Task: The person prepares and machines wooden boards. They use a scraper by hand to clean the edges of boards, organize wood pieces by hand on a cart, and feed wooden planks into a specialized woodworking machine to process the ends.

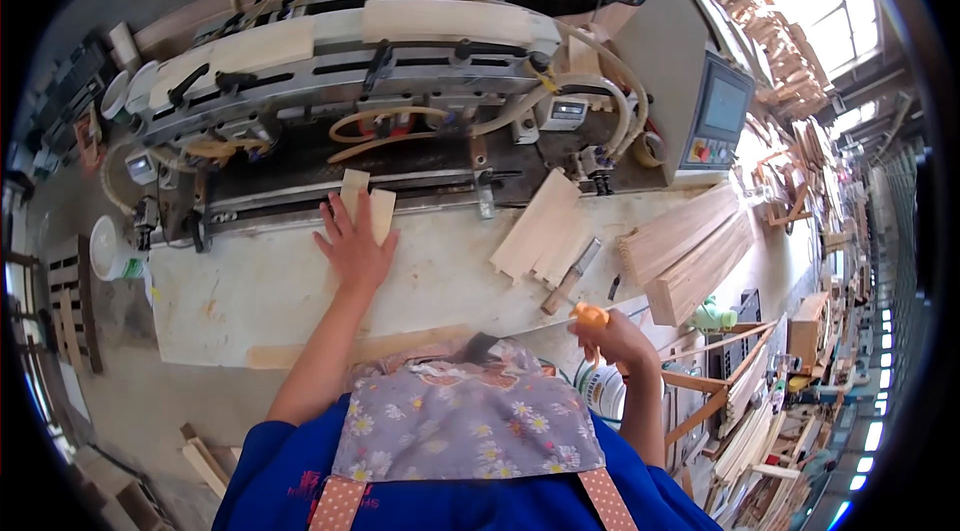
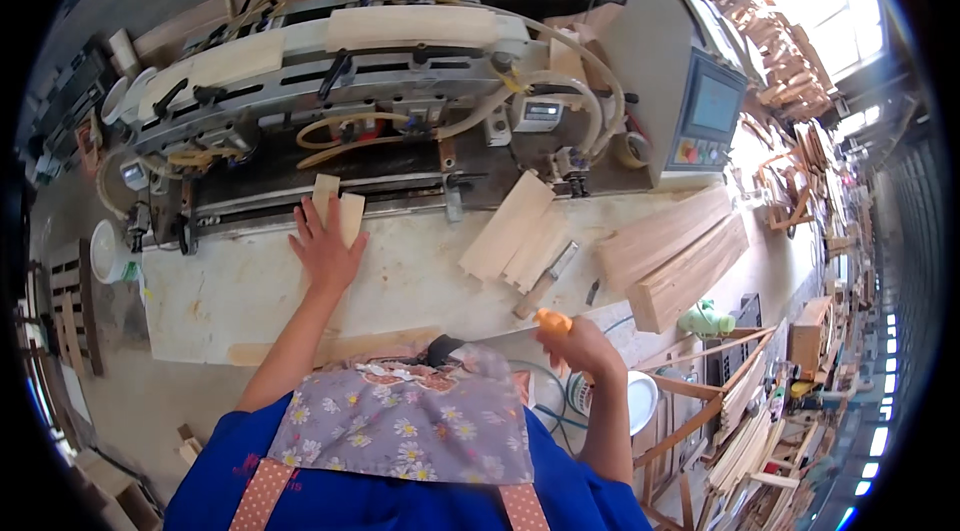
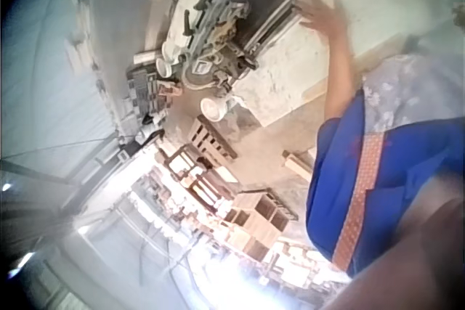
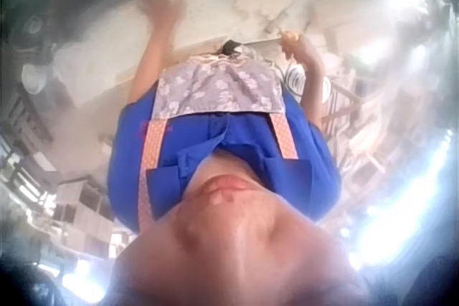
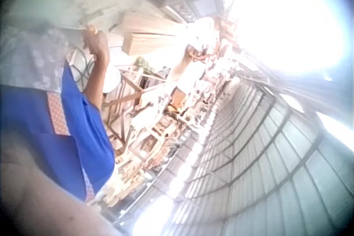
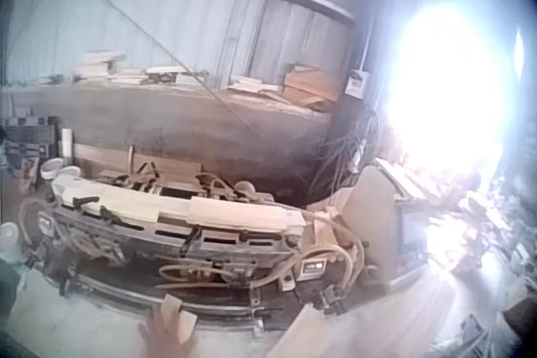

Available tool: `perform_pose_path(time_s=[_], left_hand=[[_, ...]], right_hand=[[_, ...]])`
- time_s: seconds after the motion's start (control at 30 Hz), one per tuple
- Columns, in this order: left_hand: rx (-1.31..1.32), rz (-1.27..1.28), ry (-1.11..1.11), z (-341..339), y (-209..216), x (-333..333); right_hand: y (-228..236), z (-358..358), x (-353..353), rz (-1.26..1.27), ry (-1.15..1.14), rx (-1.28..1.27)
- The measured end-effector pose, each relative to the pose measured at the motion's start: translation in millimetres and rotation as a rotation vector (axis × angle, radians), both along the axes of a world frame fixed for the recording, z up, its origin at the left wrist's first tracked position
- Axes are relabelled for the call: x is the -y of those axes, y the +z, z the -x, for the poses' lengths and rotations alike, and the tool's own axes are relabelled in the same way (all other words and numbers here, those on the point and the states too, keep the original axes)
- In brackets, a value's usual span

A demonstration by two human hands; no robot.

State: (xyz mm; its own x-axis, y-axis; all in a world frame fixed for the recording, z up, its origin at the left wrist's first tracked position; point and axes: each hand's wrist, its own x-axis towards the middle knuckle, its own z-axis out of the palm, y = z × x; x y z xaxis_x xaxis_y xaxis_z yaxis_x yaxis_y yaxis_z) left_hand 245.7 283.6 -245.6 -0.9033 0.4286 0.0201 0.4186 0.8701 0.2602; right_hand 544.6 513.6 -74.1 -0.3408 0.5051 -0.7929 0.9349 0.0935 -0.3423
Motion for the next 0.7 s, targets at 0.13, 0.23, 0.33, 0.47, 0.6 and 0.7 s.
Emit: perform_pose_path(time_s=[0.13, 0.23, 0.33, 0.47, 0.6, 0.7], left_hand=[[0.06, 0.015, 0.073, 5.9, 0.4, -5.5], [0.073, 0.03, 0.112, 3.9, 3.1, -3.4], [0.097, 0.028, 0.149, 3.5, 2.8, 0.2], [0.152, -0.011, 0.136, 2.2, 12.9, 7.1], [0.117, -0.078, 0.111, -11.0, 14.1, 41.9], [-0.057, -0.186, 0.116, -34.6, -12.6, 98.9]], right_hand=[[-4.2, 9.9, 18.8, 0.116, 0.23, -0.194], [0.9, 32.5, 15.2, 0.014, -0.056, -0.323], [6.1, 64.0, 27.3, 0.016, -0.038, -0.344], [-19.6, 88.7, 38.3, -0.018, 0.138, -0.363], [-12.5, 95.6, 16.1, -0.117, 0.053, -0.423], [11.3, 77.1, -52.9, -0.182, -0.077, -0.532]])
